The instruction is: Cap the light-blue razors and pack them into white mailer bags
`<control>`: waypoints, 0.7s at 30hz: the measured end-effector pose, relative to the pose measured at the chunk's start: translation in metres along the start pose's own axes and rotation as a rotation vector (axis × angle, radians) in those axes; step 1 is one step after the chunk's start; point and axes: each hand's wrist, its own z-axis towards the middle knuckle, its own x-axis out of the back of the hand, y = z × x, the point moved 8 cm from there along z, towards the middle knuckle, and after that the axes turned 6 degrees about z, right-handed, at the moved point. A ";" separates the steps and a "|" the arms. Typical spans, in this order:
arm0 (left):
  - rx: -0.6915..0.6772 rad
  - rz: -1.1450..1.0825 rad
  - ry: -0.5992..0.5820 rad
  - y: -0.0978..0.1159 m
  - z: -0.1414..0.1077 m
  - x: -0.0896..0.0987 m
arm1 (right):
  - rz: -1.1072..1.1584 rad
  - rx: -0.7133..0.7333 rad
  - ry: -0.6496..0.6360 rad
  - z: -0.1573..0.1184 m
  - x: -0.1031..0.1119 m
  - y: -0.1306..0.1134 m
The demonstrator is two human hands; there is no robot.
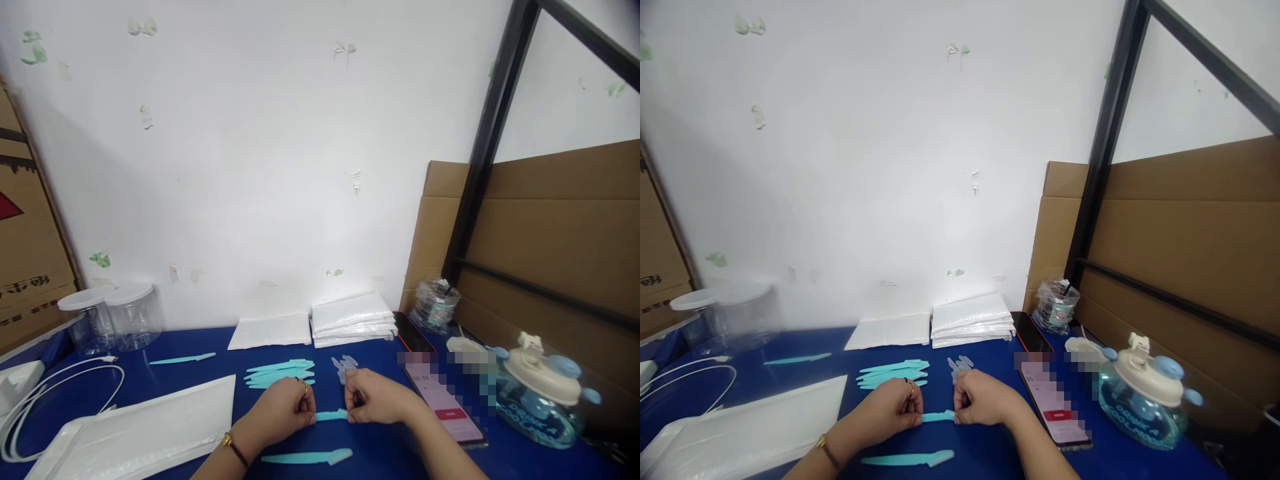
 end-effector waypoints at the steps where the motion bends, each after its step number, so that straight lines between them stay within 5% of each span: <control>1: 0.011 0.000 0.005 -0.002 0.001 0.001 | 0.002 0.021 0.017 0.000 0.002 -0.002; 13: 0.176 0.148 0.257 -0.041 -0.009 0.055 | 0.007 -0.076 0.445 -0.003 0.051 0.028; 16: 0.095 0.066 0.214 -0.023 -0.015 0.050 | 0.100 0.008 0.333 -0.001 0.038 0.013; 21: -0.068 0.032 -0.181 0.016 -0.023 0.004 | 0.252 0.050 -0.015 0.000 0.000 -0.007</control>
